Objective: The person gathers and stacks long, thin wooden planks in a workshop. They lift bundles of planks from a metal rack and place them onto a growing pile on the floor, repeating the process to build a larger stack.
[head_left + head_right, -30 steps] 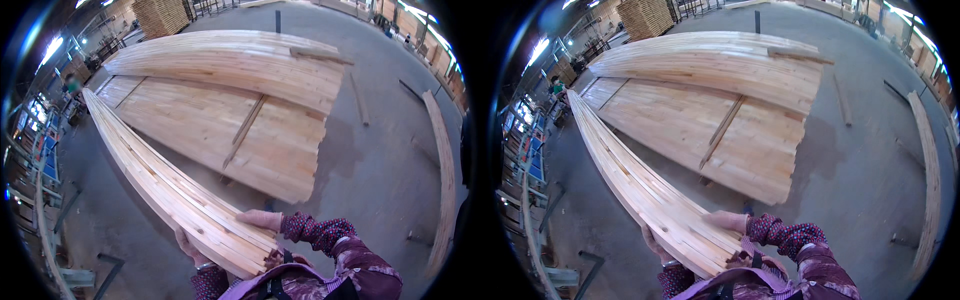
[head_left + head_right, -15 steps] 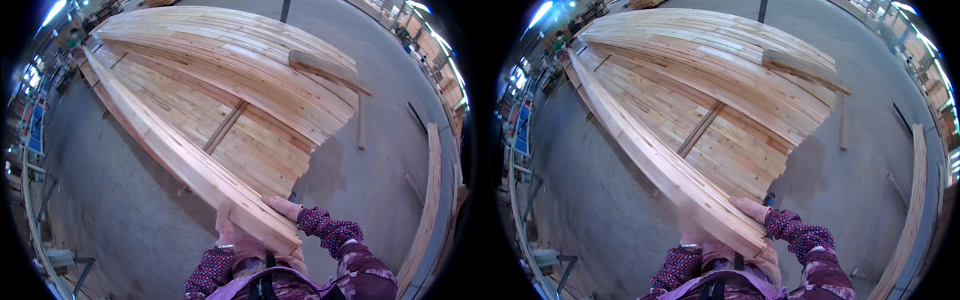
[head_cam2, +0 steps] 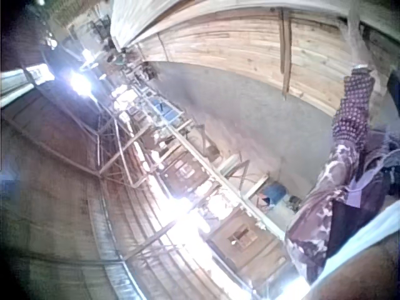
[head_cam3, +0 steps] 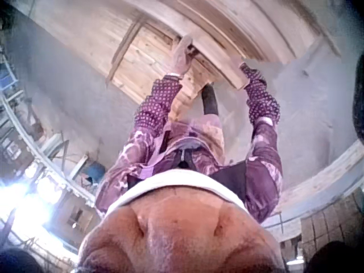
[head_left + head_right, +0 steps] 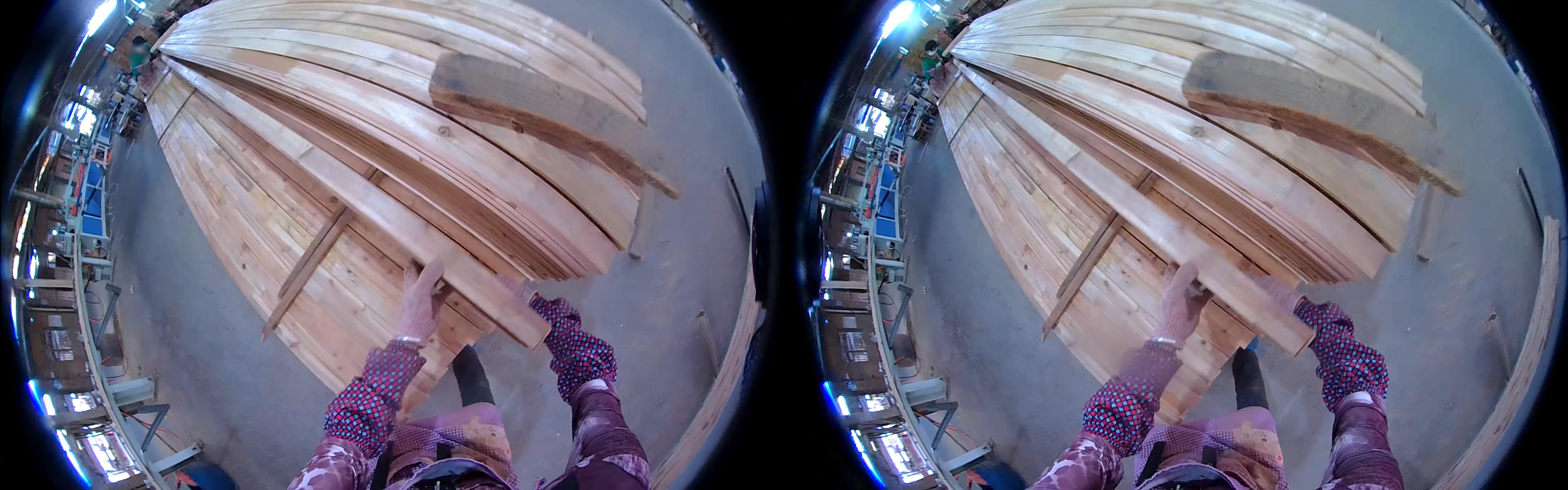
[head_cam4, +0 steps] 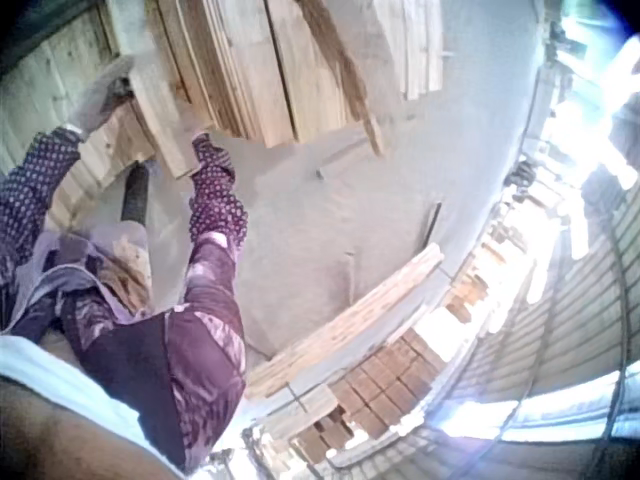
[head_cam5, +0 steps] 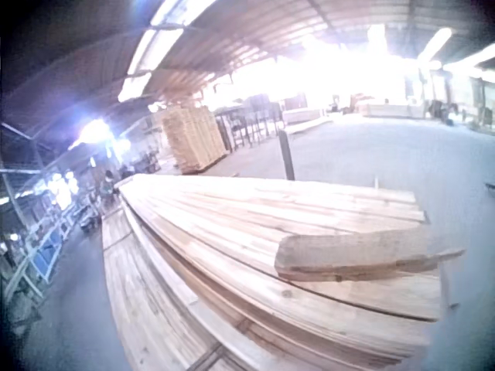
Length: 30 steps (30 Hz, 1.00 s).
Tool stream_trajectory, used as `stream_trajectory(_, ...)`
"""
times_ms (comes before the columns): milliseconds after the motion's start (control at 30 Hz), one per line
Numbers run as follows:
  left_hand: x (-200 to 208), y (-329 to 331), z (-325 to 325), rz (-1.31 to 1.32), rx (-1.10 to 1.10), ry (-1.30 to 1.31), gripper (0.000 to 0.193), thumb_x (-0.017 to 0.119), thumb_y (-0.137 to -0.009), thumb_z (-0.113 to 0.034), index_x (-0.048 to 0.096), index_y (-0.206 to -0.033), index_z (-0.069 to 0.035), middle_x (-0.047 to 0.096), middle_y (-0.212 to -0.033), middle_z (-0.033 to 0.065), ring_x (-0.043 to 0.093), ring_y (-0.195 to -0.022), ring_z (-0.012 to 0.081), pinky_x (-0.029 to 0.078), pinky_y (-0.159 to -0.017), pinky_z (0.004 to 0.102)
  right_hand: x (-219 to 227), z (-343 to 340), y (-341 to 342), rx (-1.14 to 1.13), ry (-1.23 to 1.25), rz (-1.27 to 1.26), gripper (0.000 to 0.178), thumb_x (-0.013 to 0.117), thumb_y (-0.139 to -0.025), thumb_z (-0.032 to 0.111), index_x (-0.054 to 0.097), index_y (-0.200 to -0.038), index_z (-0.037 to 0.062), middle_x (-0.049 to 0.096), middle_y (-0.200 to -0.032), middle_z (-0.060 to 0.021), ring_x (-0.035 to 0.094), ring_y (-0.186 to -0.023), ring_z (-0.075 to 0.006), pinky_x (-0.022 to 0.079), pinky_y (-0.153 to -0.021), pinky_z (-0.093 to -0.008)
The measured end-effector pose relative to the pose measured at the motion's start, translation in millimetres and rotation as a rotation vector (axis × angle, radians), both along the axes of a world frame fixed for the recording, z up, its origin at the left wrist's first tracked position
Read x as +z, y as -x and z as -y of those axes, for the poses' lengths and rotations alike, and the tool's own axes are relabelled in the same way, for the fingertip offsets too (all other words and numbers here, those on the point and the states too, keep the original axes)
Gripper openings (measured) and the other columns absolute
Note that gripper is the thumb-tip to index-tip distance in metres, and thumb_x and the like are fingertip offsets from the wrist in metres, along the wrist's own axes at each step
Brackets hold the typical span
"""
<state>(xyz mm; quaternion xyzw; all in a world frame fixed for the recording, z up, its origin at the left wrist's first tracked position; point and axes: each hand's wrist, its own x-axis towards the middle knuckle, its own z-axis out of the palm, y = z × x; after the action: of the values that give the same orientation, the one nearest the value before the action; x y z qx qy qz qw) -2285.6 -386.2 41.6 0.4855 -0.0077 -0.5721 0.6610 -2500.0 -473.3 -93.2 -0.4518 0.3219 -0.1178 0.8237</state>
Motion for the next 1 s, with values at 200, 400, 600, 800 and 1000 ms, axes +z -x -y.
stream_trajectory(200, -87.1, 7.8, 42.1, 0.084, 0.01, -0.217, 0.02, 0.071, -0.086, -0.023, 0.056, -0.096, -0.015, 0.051, -0.087, -0.0015, 0.054, -0.079, 0.0128, 0.053, -0.069, 0.0338, -26.6, 24.2, 39.3, -0.036, -0.015, -0.179, 0.049, 0.049, -0.103, 0.041, 0.064, -0.128, 0.0014, 0.069, -0.116, -0.0093, 0.065, -0.105, -0.0188, 0.05, -0.094, -0.0338)
stream_trajectory(400, -104.0, 0.2, 47.5, 0.133, -0.071, -0.212, 0.032, 0.071, -0.083, -0.024, 0.053, -0.107, -0.014, 0.054, -0.091, -0.002, 0.054, -0.08, 0.0107, 0.051, -0.068, 0.0303, 15.1, 28.2, 72.6, -0.087, -0.072, -0.243, 0.052, 0.05, -0.103, 0.042, 0.064, -0.126, -0.0019, 0.069, -0.116, -0.013, 0.066, -0.104, -0.0218, 0.051, -0.093, -0.0362)
stream_trajectory(600, -104.1, -18.7, 59.1, 0.163, -0.319, -0.183, 0.074, 0.072, -0.084, -0.021, 0.033, -0.146, -0.013, 0.056, -0.11, 0.0022, 0.056, -0.091, 0.0113, 0.05, -0.077, 0.0282, 122.3, 28.6, 75.7, -0.159, -0.009, -0.014, 0.055, 0.051, -0.102, 0.043, 0.064, -0.124, -0.0051, 0.069, -0.117, -0.0168, 0.067, -0.104, -0.0248, 0.051, -0.091, -0.0386)
stream_trajectory(800, -133.1, -10.2, 54.7, 0.153, -0.317, -0.169, 0.092, 0.073, -0.083, -0.02, 0.018, -0.157, -0.008, 0.048, -0.137, 0.0097, 0.053, -0.118, 0.0203, 0.049, -0.097, 0.0355, 83.0, -91.9, 6.2, -0.093, -0.409, -0.271, 0.045, 0.055, -0.102, 0.035, 0.066, -0.12, -0.0038, 0.071, -0.113, -0.0156, 0.07, -0.096, -0.0232, 0.054, -0.084, -0.036)
stream_trajectory(1000, -137.2, -2.4, 56.2, 0.327, -0.242, -0.02, 0.098, 0.074, -0.076, -0.014, 0.017, -0.156, -0.002, 0.046, -0.143, 0.0112, 0.048, -0.127, 0.0244, 0.043, -0.106, 0.0376, -194.7, -128.4, -57.2, -0.824, -0.068, -0.086, 0.031, 0.054, -0.1, 0.024, 0.064, -0.121, 0.0025, 0.068, -0.121, -0.0096, 0.066, -0.106, -0.0232, 0.056, -0.083, -0.035)
